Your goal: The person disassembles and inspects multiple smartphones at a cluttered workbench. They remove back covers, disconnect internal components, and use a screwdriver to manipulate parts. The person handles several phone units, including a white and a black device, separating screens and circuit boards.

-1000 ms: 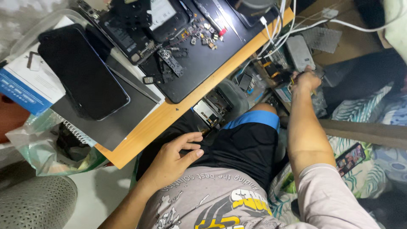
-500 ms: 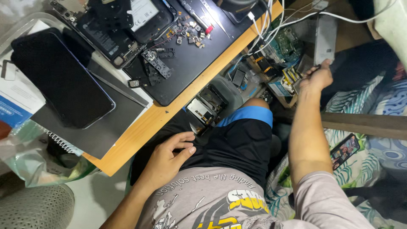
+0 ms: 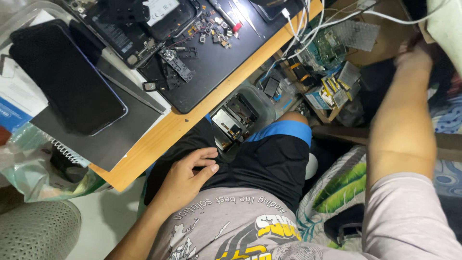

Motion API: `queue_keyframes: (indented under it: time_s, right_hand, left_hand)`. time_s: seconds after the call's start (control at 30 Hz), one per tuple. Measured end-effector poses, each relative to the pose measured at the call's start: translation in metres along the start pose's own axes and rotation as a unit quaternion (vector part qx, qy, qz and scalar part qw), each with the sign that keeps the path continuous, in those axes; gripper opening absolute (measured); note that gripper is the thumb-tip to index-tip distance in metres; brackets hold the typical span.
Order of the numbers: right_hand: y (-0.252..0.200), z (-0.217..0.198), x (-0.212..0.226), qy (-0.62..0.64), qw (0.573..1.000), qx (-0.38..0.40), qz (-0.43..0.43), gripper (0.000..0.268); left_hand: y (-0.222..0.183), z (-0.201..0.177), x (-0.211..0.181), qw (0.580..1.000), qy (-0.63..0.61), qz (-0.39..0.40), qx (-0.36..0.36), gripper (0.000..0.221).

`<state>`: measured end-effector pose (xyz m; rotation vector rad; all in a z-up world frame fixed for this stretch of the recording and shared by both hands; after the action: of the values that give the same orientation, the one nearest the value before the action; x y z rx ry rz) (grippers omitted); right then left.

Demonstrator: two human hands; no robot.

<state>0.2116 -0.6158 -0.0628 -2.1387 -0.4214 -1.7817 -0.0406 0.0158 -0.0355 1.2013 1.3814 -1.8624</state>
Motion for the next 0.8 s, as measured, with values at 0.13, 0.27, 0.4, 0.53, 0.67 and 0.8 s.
queue_keyframes:
  time_s: [0.13,0.27,0.4,0.53,0.67,0.8]
  right_hand:
    - [0.011,0.011,0.011,-0.049,0.999,-0.015,-0.002,0.033]
    - [0.018,0.008,0.013,-0.071,0.997,-0.025,-0.008,0.030]
    - [0.023,0.004,0.015,-0.077,0.996,-0.031,-0.013,0.027]
    - [0.025,0.008,0.016,-0.085,0.996,-0.025,-0.016,0.024]
    - [0.026,0.016,0.019,-0.084,0.996,-0.015,-0.020,0.021]
    - [0.022,0.019,0.022,-0.083,0.996,0.006,-0.030,0.019]
  left_hand:
    - [-0.002,0.000,0.002,1.000,-0.008,-0.014,-0.012,0.043]
    - [-0.003,-0.002,0.002,1.000,-0.010,-0.018,-0.017,0.044]
    - [-0.003,-0.002,0.000,0.999,-0.027,-0.034,-0.019,0.044]
    - [-0.003,-0.003,-0.002,0.999,0.004,-0.049,-0.019,0.044]
    - [-0.002,-0.002,-0.002,0.999,0.001,-0.049,-0.021,0.044]
    - [0.000,-0.001,-0.002,0.999,0.012,-0.043,-0.026,0.044]
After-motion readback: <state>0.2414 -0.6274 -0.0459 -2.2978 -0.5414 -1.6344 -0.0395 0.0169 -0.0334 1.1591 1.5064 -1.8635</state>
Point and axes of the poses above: each hand's wrist, its own y-axis towards the middle knuckle, its own z-axis out of the palm, x = y × z, the point moved 1 cm from there along y, towards the middle knuckle, and after that the axes turned 10 degrees about -y, right-handed, at the moved point
